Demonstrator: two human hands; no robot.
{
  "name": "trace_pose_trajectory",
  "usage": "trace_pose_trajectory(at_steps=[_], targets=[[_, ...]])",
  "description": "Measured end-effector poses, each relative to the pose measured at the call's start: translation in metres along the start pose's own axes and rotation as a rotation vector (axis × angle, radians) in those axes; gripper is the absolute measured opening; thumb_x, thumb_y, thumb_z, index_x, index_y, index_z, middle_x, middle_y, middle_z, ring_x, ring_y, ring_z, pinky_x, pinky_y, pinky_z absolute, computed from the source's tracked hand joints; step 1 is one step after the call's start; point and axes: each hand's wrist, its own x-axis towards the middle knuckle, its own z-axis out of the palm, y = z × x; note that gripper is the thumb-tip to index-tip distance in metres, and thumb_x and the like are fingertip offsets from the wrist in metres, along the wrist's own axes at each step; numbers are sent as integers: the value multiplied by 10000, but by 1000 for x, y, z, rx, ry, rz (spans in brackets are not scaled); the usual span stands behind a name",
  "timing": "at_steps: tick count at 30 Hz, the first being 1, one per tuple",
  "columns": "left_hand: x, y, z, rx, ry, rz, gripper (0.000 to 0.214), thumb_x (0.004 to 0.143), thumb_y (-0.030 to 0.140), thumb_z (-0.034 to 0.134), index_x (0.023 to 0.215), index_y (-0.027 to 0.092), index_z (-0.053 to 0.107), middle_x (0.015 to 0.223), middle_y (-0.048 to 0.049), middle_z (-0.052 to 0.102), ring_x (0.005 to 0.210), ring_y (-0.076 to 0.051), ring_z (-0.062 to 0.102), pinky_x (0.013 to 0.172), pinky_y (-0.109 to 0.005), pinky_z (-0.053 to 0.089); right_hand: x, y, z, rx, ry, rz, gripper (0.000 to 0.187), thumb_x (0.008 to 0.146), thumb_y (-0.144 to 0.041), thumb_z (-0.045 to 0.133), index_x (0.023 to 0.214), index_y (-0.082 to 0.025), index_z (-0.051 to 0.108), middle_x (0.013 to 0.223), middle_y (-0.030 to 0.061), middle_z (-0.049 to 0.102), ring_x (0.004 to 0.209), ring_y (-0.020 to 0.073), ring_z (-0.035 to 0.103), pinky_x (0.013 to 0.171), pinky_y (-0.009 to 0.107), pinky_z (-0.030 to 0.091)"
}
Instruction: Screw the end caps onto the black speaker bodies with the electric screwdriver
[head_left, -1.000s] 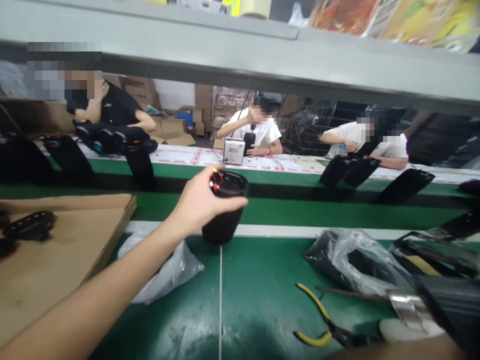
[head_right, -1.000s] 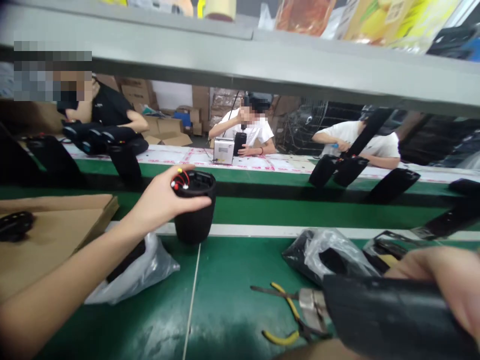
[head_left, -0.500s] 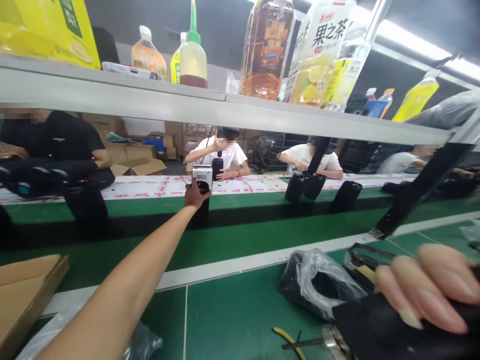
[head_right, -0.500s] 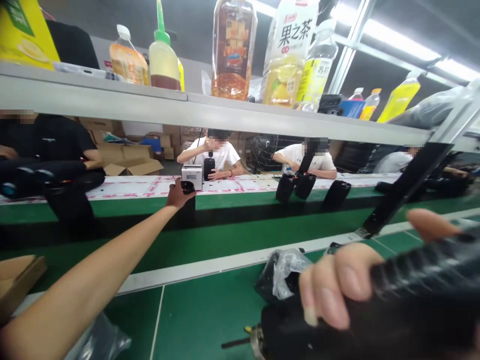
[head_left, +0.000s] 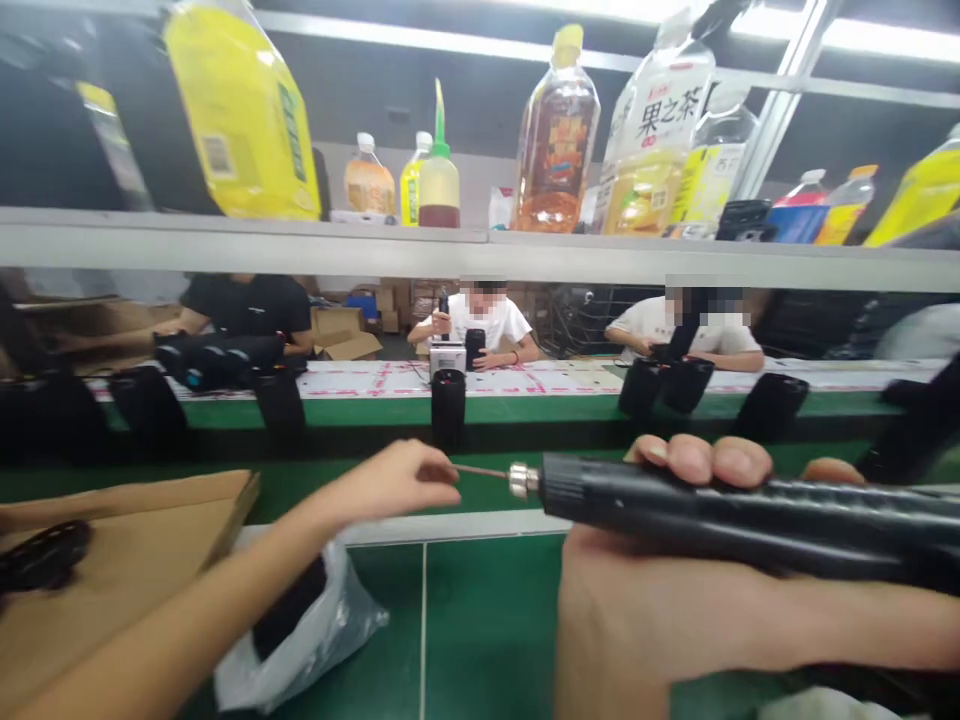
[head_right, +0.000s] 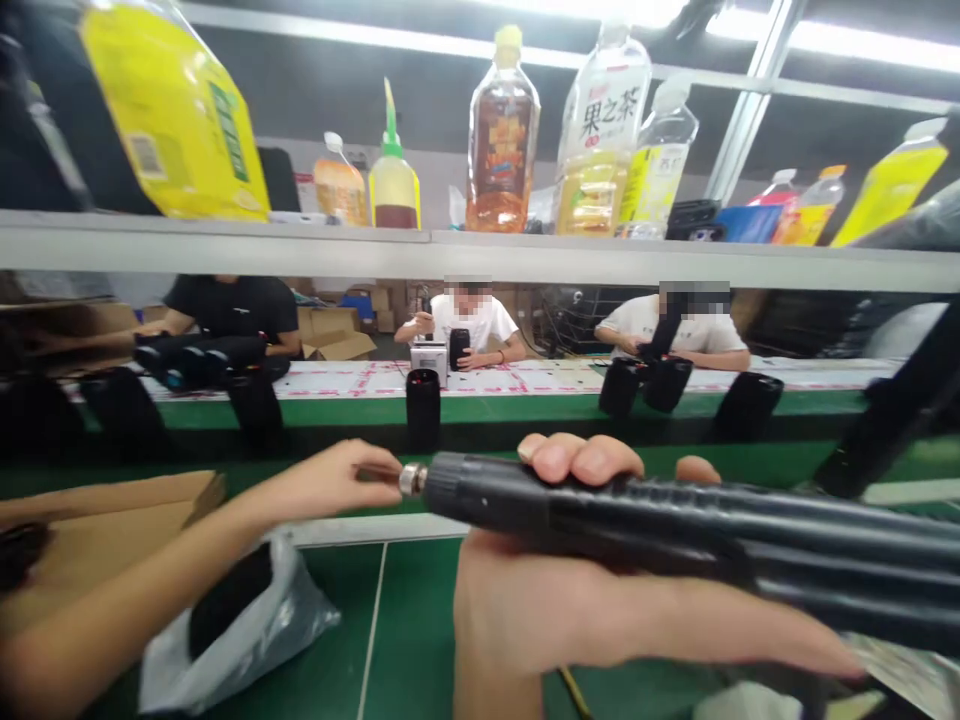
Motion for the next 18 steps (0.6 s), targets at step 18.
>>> trace_pose_trajectory(at_steps=[18], targets=[[-126,-3,59,-1217,755,211,264,740,392,795,921,225,700,936,12,697,878,-111,643,824,-227,514,-145,-27,-45,-154,-890,382,539,1105,-472,192,1328,-58,456,1137,151,506,1084,157,548,918,303,545]])
